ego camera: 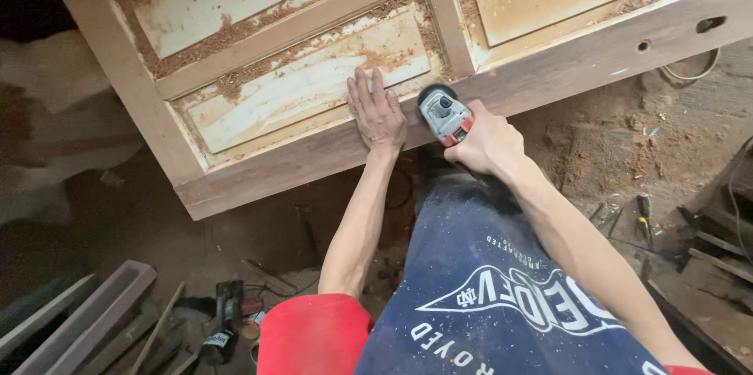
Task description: The person uses an electric sander to smooth the surface of a large wooden door laid flat on supports. They move the sander systematically across the panels and edges, occasionally repositioning their hands to guide the tool.
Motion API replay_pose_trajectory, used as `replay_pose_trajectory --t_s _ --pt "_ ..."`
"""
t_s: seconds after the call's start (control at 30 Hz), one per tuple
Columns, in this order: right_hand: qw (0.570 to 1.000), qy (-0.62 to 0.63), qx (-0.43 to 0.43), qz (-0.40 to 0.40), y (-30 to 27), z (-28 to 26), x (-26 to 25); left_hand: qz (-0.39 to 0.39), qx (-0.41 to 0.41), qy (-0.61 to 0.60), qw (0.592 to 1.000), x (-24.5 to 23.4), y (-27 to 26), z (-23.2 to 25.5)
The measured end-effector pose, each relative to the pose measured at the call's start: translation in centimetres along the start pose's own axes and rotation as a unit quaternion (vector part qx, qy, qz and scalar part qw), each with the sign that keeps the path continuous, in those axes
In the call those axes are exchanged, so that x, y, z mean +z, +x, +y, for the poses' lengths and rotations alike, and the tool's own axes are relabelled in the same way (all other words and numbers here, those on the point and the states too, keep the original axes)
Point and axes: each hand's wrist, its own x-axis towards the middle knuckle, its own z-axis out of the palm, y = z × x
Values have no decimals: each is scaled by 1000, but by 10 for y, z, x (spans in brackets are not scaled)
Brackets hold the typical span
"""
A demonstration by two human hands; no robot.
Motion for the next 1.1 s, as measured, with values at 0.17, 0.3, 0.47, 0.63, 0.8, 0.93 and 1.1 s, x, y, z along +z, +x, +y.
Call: replay_pose_trajectory --t_s 0.17,0.3,0.47,0.63,0.8,0.93,1.1 --pt "1000 17 17 17 3 5 -4 -1 7 5 1000 -2 -1 0" --pt "995 67 37 69 9 31 -22 -4 5 9 1000 -3 1 -3" --pt "978 167 42 121 19 70 -45 -4 19 3 1000 -7 1 -1" --pt "963 227 35 138 33 80 -34 -25 5 37 999 -5 3 3" --pt "952 250 33 173 36 87 -33 -29 -1 33 999 -5 3 3" --pt "951 237 51 191 34 86 -26 -45 -5 36 998 -4 2 2" --pt "941 274 47 192 35 76 -23 -53 -5 39 998 -5 3 3"
